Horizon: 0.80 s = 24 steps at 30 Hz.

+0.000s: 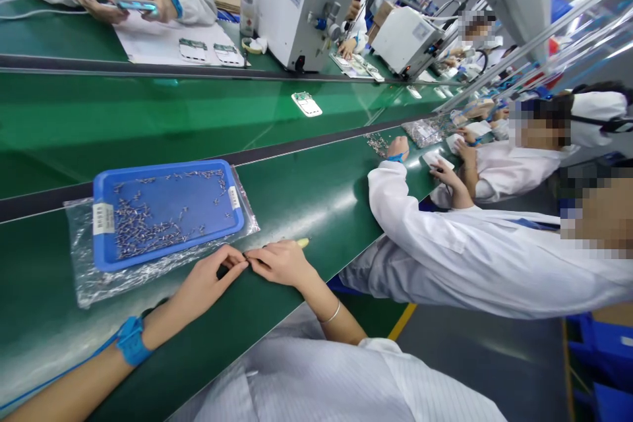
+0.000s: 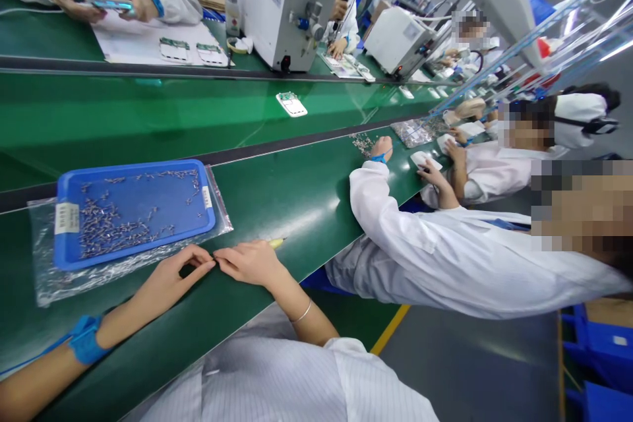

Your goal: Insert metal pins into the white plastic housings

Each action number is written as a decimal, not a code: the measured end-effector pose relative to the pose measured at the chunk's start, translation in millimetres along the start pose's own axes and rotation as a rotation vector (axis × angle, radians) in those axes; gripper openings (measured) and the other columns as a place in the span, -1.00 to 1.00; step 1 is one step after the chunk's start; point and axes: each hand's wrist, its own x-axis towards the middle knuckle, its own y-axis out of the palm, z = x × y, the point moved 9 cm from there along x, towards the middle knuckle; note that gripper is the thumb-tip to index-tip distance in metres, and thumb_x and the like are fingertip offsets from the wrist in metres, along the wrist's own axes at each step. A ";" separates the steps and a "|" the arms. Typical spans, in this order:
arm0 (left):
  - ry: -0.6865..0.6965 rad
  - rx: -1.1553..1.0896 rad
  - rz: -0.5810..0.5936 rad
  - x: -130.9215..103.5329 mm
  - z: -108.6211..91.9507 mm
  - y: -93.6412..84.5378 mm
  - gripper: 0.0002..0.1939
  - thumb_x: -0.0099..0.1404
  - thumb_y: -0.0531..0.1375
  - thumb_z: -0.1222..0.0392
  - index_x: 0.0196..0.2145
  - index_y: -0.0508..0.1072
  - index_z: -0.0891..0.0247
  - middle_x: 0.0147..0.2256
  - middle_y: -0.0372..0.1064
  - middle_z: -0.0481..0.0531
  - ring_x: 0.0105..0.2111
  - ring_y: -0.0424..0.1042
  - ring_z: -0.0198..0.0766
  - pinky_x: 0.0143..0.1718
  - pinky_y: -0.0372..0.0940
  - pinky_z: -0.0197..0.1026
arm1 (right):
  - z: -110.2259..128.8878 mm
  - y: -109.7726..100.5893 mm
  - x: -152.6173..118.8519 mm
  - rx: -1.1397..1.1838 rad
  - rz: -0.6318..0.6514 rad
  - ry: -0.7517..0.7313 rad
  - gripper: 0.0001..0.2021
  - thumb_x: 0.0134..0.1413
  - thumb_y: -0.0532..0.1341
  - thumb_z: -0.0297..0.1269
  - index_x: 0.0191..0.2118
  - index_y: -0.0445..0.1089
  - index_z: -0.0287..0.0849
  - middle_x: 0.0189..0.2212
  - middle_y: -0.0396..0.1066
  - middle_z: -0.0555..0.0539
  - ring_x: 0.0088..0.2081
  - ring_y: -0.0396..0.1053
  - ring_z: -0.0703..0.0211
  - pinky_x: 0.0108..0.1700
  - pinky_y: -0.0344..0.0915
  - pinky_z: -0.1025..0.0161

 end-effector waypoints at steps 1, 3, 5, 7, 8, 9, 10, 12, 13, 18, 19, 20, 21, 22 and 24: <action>0.000 0.001 0.003 0.3 0.8 0.4 -0.64 0.39 0.13 -0.21 -0.19 0.44 0.13 -0.23 0.47 -0.07 -0.21 0.47 -0.23 -0.11 0.35 -0.19 | 0.1 0.7 0.0 -0.001 0.003 -0.001 -0.73 0.42 0.06 -0.17 -0.17 0.51 -0.04 -0.57 0.43 0.13 -0.53 0.37 0.34 -0.42 0.10 0.30; 0.003 0.000 0.007 0.4 2.3 0.8 -0.64 0.39 0.13 -0.21 -0.18 0.44 0.13 -0.22 0.47 -0.08 -0.21 0.47 -0.24 -0.11 0.34 -0.19 | 0.3 -0.9 0.3 -0.002 -0.018 -0.001 -0.73 0.41 0.07 -0.17 -0.19 0.51 -0.05 -0.58 0.42 0.14 -0.54 0.37 0.35 -0.43 0.10 0.30; 0.006 0.000 0.005 -0.5 3.4 0.5 -0.64 0.39 0.13 -0.21 -0.18 0.44 0.13 -0.22 0.47 -0.08 -0.20 0.47 -0.24 -0.10 0.34 -0.19 | 0.8 -2.8 0.8 -0.002 -0.037 -0.002 -0.74 0.41 0.08 -0.17 -0.20 0.51 -0.05 -0.59 0.41 0.15 -0.54 0.37 0.35 -0.43 0.10 0.30; 0.006 0.004 0.001 -1.7 4.1 0.0 -0.63 0.39 0.13 -0.22 -0.18 0.43 0.13 -0.22 0.47 -0.07 -0.21 0.47 -0.23 -0.10 0.34 -0.19 | 1.1 -3.1 1.5 -0.004 -0.035 0.001 -0.74 0.41 0.08 -0.18 -0.20 0.51 -0.04 -0.58 0.43 0.15 -0.54 0.37 0.36 -0.43 0.11 0.30; 0.004 0.007 0.000 -2.1 4.3 -0.2 -0.62 0.39 0.13 -0.23 -0.19 0.44 0.14 -0.22 0.47 -0.07 -0.21 0.47 -0.23 -0.11 0.34 -0.19 | 1.4 -3.1 1.9 -0.004 -0.034 0.002 -0.74 0.40 0.08 -0.18 -0.20 0.51 -0.04 -0.58 0.44 0.15 -0.54 0.38 0.36 -0.43 0.11 0.30; 0.001 0.010 -0.002 -2.3 4.5 -0.4 -0.62 0.38 0.13 -0.23 -0.19 0.44 0.14 -0.22 0.47 -0.07 -0.21 0.47 -0.23 -0.11 0.34 -0.18 | 1.6 -3.4 2.2 -0.003 -0.036 0.002 -0.74 0.40 0.08 -0.18 -0.21 0.51 -0.04 -0.57 0.45 0.15 -0.53 0.38 0.36 -0.43 0.12 0.30; -0.004 0.013 -0.003 -2.2 4.8 -0.4 -0.62 0.38 0.13 -0.23 -0.19 0.44 0.14 -0.23 0.47 -0.07 -0.22 0.47 -0.23 -0.12 0.34 -0.18 | 1.7 -3.5 2.3 -0.003 -0.037 0.003 -0.74 0.40 0.09 -0.18 -0.21 0.51 -0.04 -0.57 0.45 0.15 -0.53 0.39 0.36 -0.42 0.13 0.30; -0.010 0.018 -0.003 -1.5 4.8 -0.2 -0.62 0.37 0.13 -0.24 -0.20 0.44 0.14 -0.23 0.47 -0.07 -0.22 0.48 -0.23 -0.12 0.35 -0.19 | 1.8 -2.4 2.2 -0.007 -0.027 0.003 -0.75 0.40 0.09 -0.17 -0.21 0.51 -0.04 -0.57 0.45 0.15 -0.52 0.40 0.36 -0.43 0.14 0.30; -0.010 0.020 -0.003 -0.9 4.5 -0.2 -0.62 0.37 0.14 -0.24 -0.20 0.44 0.14 -0.23 0.47 -0.07 -0.22 0.48 -0.23 -0.12 0.35 -0.19 | 1.6 -1.1 2.0 -0.010 -0.012 0.005 -0.75 0.40 0.10 -0.17 -0.21 0.52 -0.04 -0.57 0.46 0.15 -0.52 0.40 0.36 -0.43 0.14 0.30; -0.006 0.032 -0.007 -0.2 3.0 -1.0 -0.60 0.37 0.13 -0.25 -0.20 0.45 0.13 -0.24 0.48 -0.07 -0.23 0.48 -0.23 -0.16 0.36 -0.21 | 0.3 5.5 1.0 -0.019 0.066 0.013 -0.77 0.39 0.11 -0.17 -0.18 0.51 -0.06 -0.55 0.48 0.13 -0.50 0.43 0.35 -0.40 0.16 0.32; -0.008 0.036 -0.008 -0.5 3.3 -1.2 -0.60 0.37 0.13 -0.26 -0.20 0.45 0.13 -0.25 0.48 -0.07 -0.24 0.48 -0.23 -0.17 0.36 -0.22 | 0.6 6.3 1.1 -0.018 0.077 0.009 -0.77 0.39 0.11 -0.17 -0.18 0.51 -0.06 -0.55 0.48 0.12 -0.49 0.43 0.34 -0.40 0.16 0.32; -0.007 0.038 -0.009 -0.9 3.5 -1.5 -0.60 0.37 0.13 -0.26 -0.20 0.45 0.13 -0.25 0.48 -0.07 -0.24 0.48 -0.23 -0.17 0.36 -0.22 | 1.1 6.3 1.5 -0.017 0.079 0.003 -0.76 0.40 0.10 -0.18 -0.18 0.51 -0.06 -0.55 0.48 0.12 -0.49 0.43 0.34 -0.40 0.16 0.32; -0.005 0.038 -0.008 -1.2 3.6 -1.5 -0.60 0.37 0.13 -0.25 -0.19 0.45 0.13 -0.24 0.48 -0.07 -0.24 0.48 -0.24 -0.17 0.36 -0.22 | 1.5 5.2 2.0 -0.015 0.068 -0.001 -0.76 0.41 0.09 -0.18 -0.18 0.51 -0.06 -0.55 0.48 0.12 -0.50 0.43 0.34 -0.40 0.15 0.32; -0.002 0.035 -0.008 -1.4 3.6 -1.5 -0.61 0.38 0.13 -0.25 -0.19 0.45 0.13 -0.24 0.48 -0.07 -0.24 0.48 -0.24 -0.16 0.36 -0.22 | 2.0 2.6 2.7 -0.012 0.041 -0.004 -0.75 0.41 0.08 -0.18 -0.19 0.51 -0.06 -0.55 0.48 0.13 -0.50 0.42 0.35 -0.41 0.15 0.32; 0.007 0.032 -0.007 -1.3 3.2 -1.1 -0.61 0.38 0.13 -0.24 -0.19 0.45 0.13 -0.24 0.49 -0.07 -0.24 0.49 -0.24 -0.15 0.37 -0.22 | 3.0 -4.4 3.7 0.000 -0.029 -0.011 -0.74 0.42 0.08 -0.19 -0.20 0.51 -0.06 -0.55 0.47 0.14 -0.51 0.41 0.36 -0.41 0.15 0.32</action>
